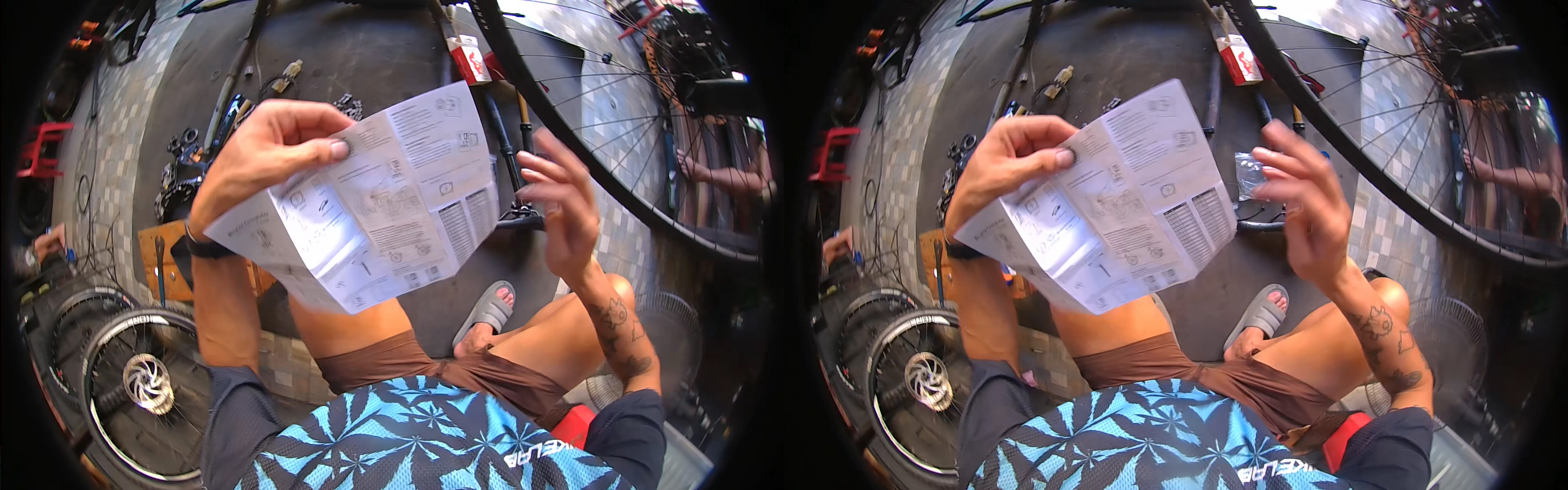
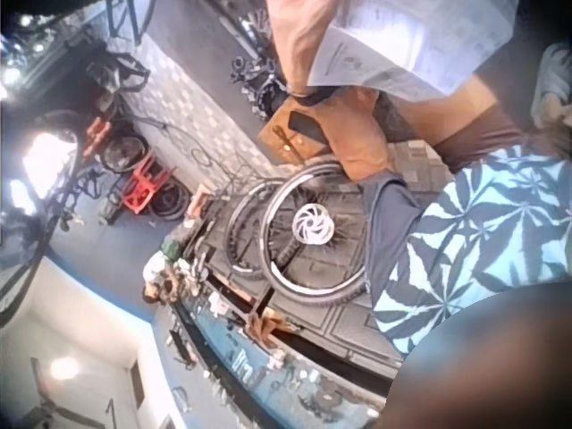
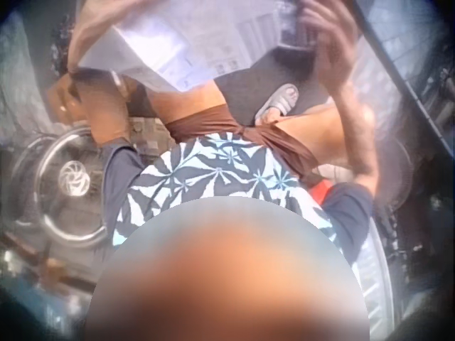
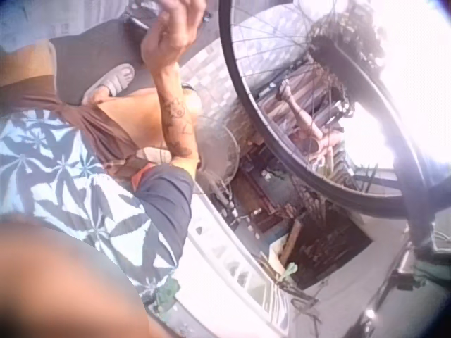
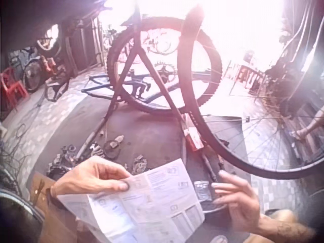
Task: The person reads a bicycle computer instruction manual, then installs a sensor on the front wheel and mounts the computer unit on the handlebar. They insert a coin into the sensor housing and test the computer display.
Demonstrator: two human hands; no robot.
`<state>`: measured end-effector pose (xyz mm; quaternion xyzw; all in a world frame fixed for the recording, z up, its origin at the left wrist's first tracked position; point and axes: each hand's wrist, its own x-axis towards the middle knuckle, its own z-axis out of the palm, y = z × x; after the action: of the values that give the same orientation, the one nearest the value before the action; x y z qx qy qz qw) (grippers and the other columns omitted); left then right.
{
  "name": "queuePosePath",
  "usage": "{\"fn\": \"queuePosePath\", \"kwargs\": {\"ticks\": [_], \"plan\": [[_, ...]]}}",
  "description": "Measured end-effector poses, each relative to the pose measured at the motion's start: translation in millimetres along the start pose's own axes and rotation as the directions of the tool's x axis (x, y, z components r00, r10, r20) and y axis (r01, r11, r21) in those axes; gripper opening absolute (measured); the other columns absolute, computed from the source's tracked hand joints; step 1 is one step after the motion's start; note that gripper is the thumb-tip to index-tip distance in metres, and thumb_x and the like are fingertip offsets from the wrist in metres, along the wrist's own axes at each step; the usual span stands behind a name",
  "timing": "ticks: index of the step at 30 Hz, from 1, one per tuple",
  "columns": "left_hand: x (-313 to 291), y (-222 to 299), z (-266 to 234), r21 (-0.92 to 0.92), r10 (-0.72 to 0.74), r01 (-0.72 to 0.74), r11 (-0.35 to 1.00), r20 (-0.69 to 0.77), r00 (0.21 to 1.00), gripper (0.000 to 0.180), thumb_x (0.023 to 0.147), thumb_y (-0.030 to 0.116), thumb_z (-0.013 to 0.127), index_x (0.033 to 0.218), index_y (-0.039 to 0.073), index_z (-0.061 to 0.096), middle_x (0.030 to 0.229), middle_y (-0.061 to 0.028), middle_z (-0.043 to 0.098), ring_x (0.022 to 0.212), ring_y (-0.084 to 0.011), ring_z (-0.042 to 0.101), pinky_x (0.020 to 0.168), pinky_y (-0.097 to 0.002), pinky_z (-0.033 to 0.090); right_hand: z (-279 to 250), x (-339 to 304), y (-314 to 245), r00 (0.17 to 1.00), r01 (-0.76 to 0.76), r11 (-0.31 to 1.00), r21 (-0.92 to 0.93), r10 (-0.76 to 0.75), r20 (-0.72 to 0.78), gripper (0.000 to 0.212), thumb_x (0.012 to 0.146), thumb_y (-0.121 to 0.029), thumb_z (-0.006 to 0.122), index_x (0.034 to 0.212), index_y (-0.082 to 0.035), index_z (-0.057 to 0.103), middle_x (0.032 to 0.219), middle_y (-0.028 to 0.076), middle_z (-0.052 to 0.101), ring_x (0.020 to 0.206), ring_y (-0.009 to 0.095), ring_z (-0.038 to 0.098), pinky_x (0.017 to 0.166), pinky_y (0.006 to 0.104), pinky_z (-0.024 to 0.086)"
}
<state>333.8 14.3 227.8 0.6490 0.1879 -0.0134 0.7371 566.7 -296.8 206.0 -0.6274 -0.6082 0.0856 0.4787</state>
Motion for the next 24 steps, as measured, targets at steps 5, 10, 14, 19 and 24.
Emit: {"fn": "queuePosePath", "kwargs": {"ticks": [5,10,14,19,24], "plan": [[13,16,24,0.053,-0.074,0.067,0.996,0.139,0.988,0.045,0.091,0.019,0.084,0.126,-0.008,0.073,0.107,-0.0126,0.079,0.095,-0.0147,0.075,0.087,-0.0281,0.059,8,8,5,0.964,-0.265,0.772,0.577,0.231,0.134,0.055,0.092,-0.019,0.081,0.138,-0.012,0.051,0.169,0.026,0.032,0.136,0.034,0.063,0.106,0.0441,0.054],[27,5,54,-0.026,-0.123,0.129,0.991,0.161,0.979,0.045,0.091,0.018,0.084,0.127,-0.007,0.073,0.109,-0.0137,0.080,0.096,-0.0167,0.076,0.089,-0.0292,0.059,24,-1,26,0.808,-0.589,0.407,0.698,0.324,0.492,0.066,0.083,-0.017,0.095,0.135,-0.011,0.055,0.162,0.020,0.043,0.137,0.024,0.057,0.111,0.0442,0.049],[34,-10,69,0.004,-0.203,0.205,0.979,0.157,0.967,0.046,0.090,0.016,0.085,0.127,-0.008,0.073,0.109,-0.0155,0.079,0.096,-0.0177,0.076,0.090,-0.0303,0.060,11,-21,37,0.734,-0.670,0.150,0.727,0.280,0.618,0.049,0.086,-0.007,0.090,0.124,-0.007,0.058,0.125,0.006,0.064,0.114,0.015,0.065,0.104,0.0342,0.053],[38,-16,77,0.041,-0.208,0.204,0.978,0.157,0.966,0.050,0.088,0.018,0.087,0.128,-0.009,0.072,0.110,-0.0177,0.079,0.096,-0.0193,0.077,0.092,-0.0314,0.061,-11,-25,40,0.731,-0.677,0.296,0.674,0.372,0.572,0.047,0.091,-0.001,0.082,0.135,0.001,0.066,0.135,0.011,0.069,0.123,0.019,0.067,0.112,0.0380,0.053],[50,-19,73,0.084,-0.198,0.183,0.979,0.227,0.954,0.049,0.091,0.017,0.085,0.130,-0.009,0.071,0.112,-0.0188,0.079,0.100,-0.0211,0.077,0.093,-0.0330,0.061,-18,-27,35,0.720,-0.690,0.385,0.614,0.460,0.520,0.062,0.088,-0.004,0.084,0.146,-0.001,0.062,0.145,0.014,0.066,0.127,0.022,0.065,0.113,0.0406,0.053]]}}
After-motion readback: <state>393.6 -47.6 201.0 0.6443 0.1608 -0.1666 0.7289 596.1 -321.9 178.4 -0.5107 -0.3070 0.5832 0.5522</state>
